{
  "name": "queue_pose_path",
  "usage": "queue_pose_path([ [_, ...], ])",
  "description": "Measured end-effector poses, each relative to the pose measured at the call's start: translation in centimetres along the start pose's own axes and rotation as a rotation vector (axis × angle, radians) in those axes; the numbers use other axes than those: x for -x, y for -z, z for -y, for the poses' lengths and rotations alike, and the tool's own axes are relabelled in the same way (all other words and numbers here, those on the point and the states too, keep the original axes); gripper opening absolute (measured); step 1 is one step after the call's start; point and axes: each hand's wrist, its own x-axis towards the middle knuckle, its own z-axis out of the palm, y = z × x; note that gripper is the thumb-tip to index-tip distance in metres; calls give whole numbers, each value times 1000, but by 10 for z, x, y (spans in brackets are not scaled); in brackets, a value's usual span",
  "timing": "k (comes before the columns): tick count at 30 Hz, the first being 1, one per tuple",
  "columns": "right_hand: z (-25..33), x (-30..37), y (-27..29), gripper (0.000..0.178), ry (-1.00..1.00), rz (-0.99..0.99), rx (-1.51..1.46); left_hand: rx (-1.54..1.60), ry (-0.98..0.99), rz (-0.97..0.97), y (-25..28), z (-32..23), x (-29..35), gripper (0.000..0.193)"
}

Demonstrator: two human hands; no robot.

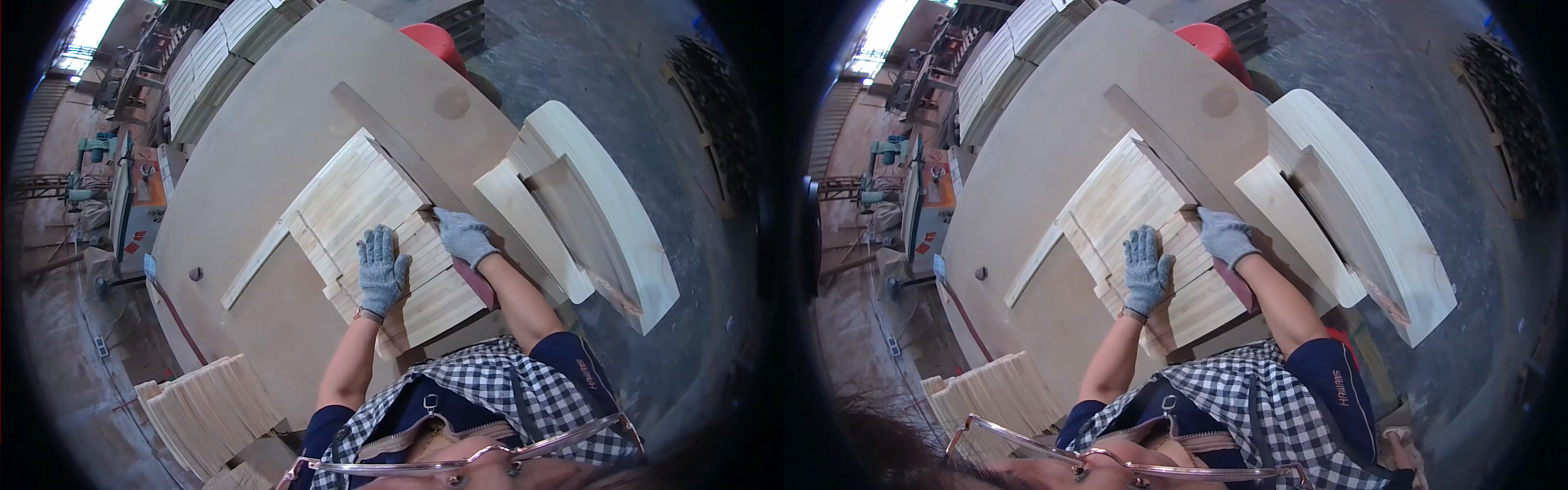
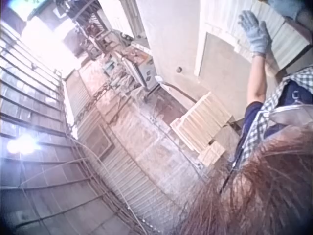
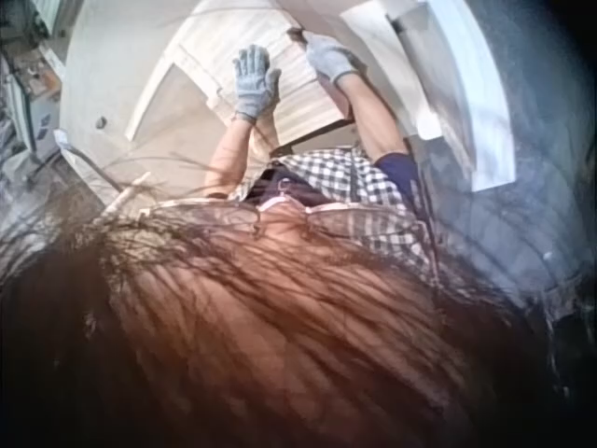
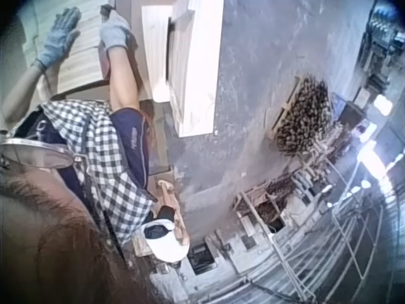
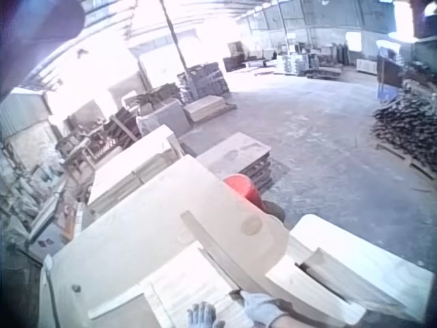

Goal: Sanding the surface and edges of a wooden panel using a handheld sanding block.

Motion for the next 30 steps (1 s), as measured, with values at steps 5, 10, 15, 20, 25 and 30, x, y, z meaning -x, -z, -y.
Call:
queue_pose_path([
  [5,-45,46,6,36,-20,-160,79,113,382,-430,-1,36,58,55],
  [10,-24,106,67,32,69,-28,117,1180,861,-560,-22,80,101,52],
  [15,-41,138,75,30,88,-28,-77,1348,859,-483,-24,70,91,53],
  [20,-56,151,60,27,-40,83,108,1192,766,-438,-33,75,92,53],
  [25,-56,154,31,24,-194,358,280,1079,639,-348,-38,77,104,55],
  [30,-75,153,-34,23,-262,74,-6,931,612,-356,-59,33,179,59],
])
